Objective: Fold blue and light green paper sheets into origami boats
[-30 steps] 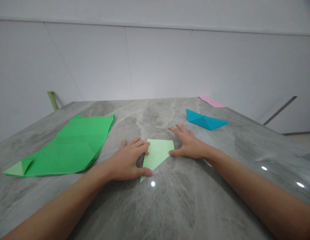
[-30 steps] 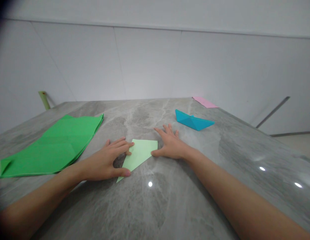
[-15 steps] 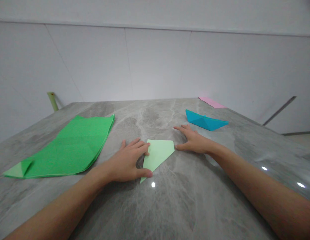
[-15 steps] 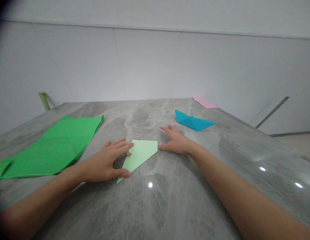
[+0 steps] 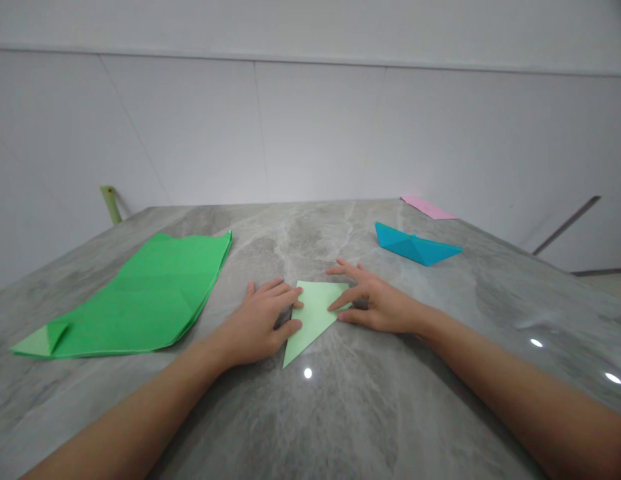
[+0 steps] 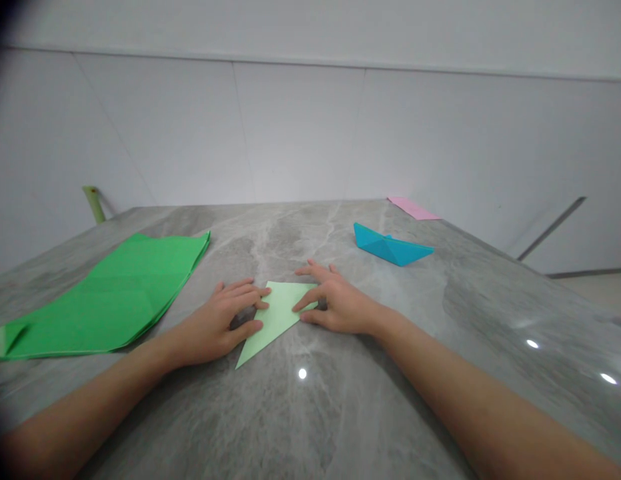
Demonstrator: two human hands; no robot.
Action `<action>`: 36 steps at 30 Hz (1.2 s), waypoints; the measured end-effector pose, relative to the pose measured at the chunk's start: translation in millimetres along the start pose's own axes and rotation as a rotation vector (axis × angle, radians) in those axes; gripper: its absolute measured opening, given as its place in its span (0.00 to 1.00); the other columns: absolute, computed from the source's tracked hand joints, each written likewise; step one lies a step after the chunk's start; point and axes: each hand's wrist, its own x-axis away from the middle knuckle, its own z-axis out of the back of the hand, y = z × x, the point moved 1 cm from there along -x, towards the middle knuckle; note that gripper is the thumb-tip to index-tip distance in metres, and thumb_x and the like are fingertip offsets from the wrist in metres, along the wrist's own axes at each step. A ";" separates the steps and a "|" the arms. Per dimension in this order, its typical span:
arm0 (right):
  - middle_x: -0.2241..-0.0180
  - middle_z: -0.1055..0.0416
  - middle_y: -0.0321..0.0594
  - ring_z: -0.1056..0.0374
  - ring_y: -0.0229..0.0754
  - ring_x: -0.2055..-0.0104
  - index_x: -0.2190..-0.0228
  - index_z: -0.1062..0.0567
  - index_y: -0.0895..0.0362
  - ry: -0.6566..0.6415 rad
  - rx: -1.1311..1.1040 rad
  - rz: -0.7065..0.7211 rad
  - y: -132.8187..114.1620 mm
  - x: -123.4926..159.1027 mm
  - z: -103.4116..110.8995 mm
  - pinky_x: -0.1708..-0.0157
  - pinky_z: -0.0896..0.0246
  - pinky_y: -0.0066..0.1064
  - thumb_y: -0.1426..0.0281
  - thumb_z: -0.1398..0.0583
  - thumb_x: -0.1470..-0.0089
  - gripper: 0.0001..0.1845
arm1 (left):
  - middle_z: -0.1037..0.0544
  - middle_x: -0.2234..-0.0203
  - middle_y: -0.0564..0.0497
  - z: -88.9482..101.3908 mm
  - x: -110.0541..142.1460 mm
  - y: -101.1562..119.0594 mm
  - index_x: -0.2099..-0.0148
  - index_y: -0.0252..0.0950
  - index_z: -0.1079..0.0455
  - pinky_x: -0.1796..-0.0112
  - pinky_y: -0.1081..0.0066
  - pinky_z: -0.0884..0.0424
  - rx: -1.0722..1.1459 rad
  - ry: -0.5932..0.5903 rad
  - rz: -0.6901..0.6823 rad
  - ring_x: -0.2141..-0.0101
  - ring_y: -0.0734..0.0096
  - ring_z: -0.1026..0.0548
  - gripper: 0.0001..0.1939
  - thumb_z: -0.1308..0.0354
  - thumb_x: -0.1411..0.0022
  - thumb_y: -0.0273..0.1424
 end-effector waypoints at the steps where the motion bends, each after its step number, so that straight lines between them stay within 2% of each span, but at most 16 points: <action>1: 0.36 0.44 0.44 0.60 0.60 0.31 0.59 0.19 0.46 -0.003 -0.002 0.012 -2.1 0.0 -0.9 0.39 0.71 0.67 0.64 0.36 0.47 0.11 | 0.34 0.39 0.46 -0.3 0.2 0.6 0.46 0.43 0.31 0.43 0.29 0.56 -0.002 -0.005 -0.006 0.36 0.42 0.46 0.17 0.48 0.36 0.39; 4: 0.37 0.43 0.43 0.58 0.59 0.31 0.57 0.20 0.44 -0.031 -0.020 0.051 -9.1 0.0 -3.9 0.39 0.71 0.67 0.65 0.36 0.46 0.13 | 0.39 0.36 0.47 -1.0 1.7 2.9 0.39 0.46 0.35 0.44 0.27 0.58 -0.024 -0.046 -0.040 0.35 0.37 0.51 0.25 0.47 0.37 0.44; 7: 0.36 0.43 0.43 0.56 0.57 0.32 0.54 0.21 0.44 -0.058 -0.020 0.067 -14.1 -0.7 -5.7 0.37 0.67 0.63 0.64 0.37 0.45 0.15 | 0.46 0.33 0.48 -1.7 3.2 4.0 0.33 0.48 0.45 0.45 0.26 0.61 -0.055 -0.103 -0.064 0.34 0.34 0.57 0.32 0.49 0.36 0.48; 11: 0.39 0.39 0.45 0.49 0.54 0.34 0.54 0.21 0.47 -0.072 -0.014 0.070 -14.5 -1.6 -5.3 0.36 0.57 0.54 0.62 0.37 0.45 0.16 | 0.51 0.32 0.48 -3.1 2.4 3.7 0.30 0.46 0.54 0.45 0.27 0.61 -0.102 -0.136 -0.032 0.34 0.37 0.60 0.31 0.57 0.32 0.47; 14: 0.40 0.37 0.45 0.43 0.53 0.37 0.56 0.20 0.48 -0.049 -0.033 0.054 -11.7 -1.2 -4.0 0.38 0.49 0.50 0.61 0.36 0.46 0.15 | 0.51 0.32 0.47 -3.6 0.7 3.1 0.31 0.45 0.50 0.45 0.27 0.59 -0.128 -0.108 -0.003 0.34 0.41 0.56 0.27 0.62 0.29 0.41; 19: 0.41 0.35 0.44 0.37 0.52 0.40 0.59 0.19 0.49 -0.017 -0.046 0.035 -2.9 0.5 -0.7 0.42 0.43 0.48 0.60 0.36 0.46 0.13 | 0.49 0.32 0.45 -2.1 -0.9 1.9 0.35 0.43 0.40 0.43 0.30 0.59 -0.135 -0.031 0.026 0.35 0.45 0.49 0.24 0.56 0.31 0.39; 22: 0.43 0.33 0.46 0.35 0.52 0.44 0.54 0.21 0.50 -0.005 -0.002 0.053 2.4 0.2 1.9 0.44 0.41 0.46 0.56 0.35 0.49 0.21 | 0.38 0.37 0.45 -0.6 -1.9 2.8 0.42 0.43 0.32 0.42 0.33 0.59 -0.115 0.039 -0.041 0.39 0.52 0.39 0.19 0.55 0.31 0.33; 24: 0.46 0.30 0.46 0.34 0.51 0.45 0.52 0.22 0.51 0.011 0.041 0.081 4.2 -0.8 3.0 0.45 0.40 0.46 0.54 0.35 0.50 0.25 | 0.28 0.45 0.46 -0.4 -2.1 4.4 0.49 0.42 0.27 0.40 0.36 0.58 -0.089 0.049 -0.111 0.44 0.57 0.32 0.16 0.54 0.31 0.31; 27: 0.49 0.27 0.46 0.32 0.50 0.48 0.52 0.22 0.52 0.040 0.090 0.132 4.3 -2.8 3.2 0.47 0.38 0.45 0.55 0.36 0.48 0.24 | 0.25 0.53 0.47 -0.7 -1.1 6.7 0.51 0.41 0.26 0.40 0.42 0.52 -0.053 0.064 -0.146 0.50 0.58 0.29 0.14 0.46 0.35 0.38; 30: 0.52 0.25 0.47 0.30 0.49 0.51 0.54 0.22 0.55 0.060 0.127 0.211 2.4 -4.4 2.1 0.49 0.36 0.43 0.58 0.38 0.45 0.20 | 0.26 0.54 0.45 -1.0 0.6 7.6 0.46 0.41 0.29 0.41 0.44 0.47 -0.041 0.091 -0.145 0.51 0.56 0.29 0.22 0.41 0.40 0.44; 33: 0.55 0.24 0.47 0.29 0.47 0.54 0.57 0.21 0.57 0.083 0.134 0.260 0.4 -5.0 1.0 0.52 0.35 0.40 0.60 0.41 0.41 0.17 | 0.25 0.54 0.45 -1.3 1.5 7.2 0.46 0.40 0.30 0.41 0.45 0.46 -0.050 0.107 -0.141 0.51 0.55 0.28 0.22 0.42 0.39 0.42; 36: 0.57 0.23 0.46 0.27 0.45 0.56 0.57 0.21 0.57 0.139 0.108 0.232 -0.3 -4.3 1.4 0.53 0.34 0.38 0.62 0.43 0.39 0.16 | 0.23 0.54 0.45 -1.5 1.3 6.8 0.47 0.40 0.29 0.41 0.46 0.46 -0.065 0.116 -0.151 0.51 0.57 0.27 0.17 0.45 0.37 0.37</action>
